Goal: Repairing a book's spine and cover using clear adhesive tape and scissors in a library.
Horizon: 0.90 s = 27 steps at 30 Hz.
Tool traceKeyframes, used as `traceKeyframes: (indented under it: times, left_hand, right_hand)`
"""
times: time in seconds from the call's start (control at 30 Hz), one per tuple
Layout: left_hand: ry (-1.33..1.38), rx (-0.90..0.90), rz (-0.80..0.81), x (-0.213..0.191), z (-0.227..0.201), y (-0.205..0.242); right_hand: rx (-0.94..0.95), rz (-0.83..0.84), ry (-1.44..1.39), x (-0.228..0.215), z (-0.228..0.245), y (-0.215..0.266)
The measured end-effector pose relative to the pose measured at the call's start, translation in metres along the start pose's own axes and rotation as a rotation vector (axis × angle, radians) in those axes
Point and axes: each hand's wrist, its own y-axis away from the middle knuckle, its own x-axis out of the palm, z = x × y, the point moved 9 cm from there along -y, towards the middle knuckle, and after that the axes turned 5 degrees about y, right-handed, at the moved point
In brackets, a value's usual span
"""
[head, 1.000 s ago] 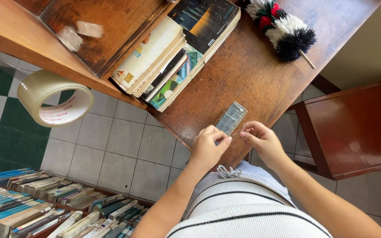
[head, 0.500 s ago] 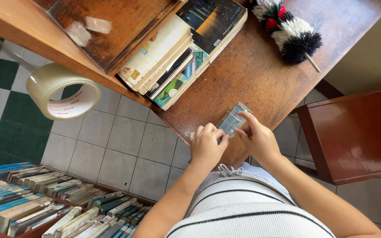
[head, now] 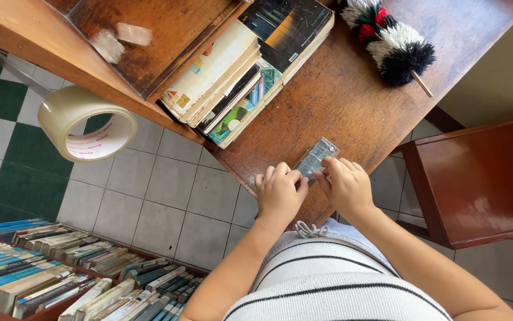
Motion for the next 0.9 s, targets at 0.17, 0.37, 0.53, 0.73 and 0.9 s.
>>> traceKeyframes:
  times: [0.17,0.37,0.53,0.73,0.9]
  left_hand:
    - [-0.002,0.0,-0.004,0.002,0.001,0.001]
    - [0.073,-0.054,0.063,0.01,0.004,0.001]
    - [0.148,-0.079,0.079,0.02,0.008,0.001]
    - [0.286,-0.089,0.074,0.018,0.015,0.001]
    - [0.185,0.08,0.051,0.014,0.0,0.007]
  right_hand:
    - [-0.015,0.021,0.023,0.005,-0.002,0.001]
    - [0.021,0.085,0.034,0.01,-0.003,-0.001]
    - [0.141,0.211,0.02,0.013,-0.017,0.002]
    - [0.585,0.517,-0.265,0.031,-0.04,0.012]
    - [0.729,0.522,-0.441,0.039,-0.047,0.017]
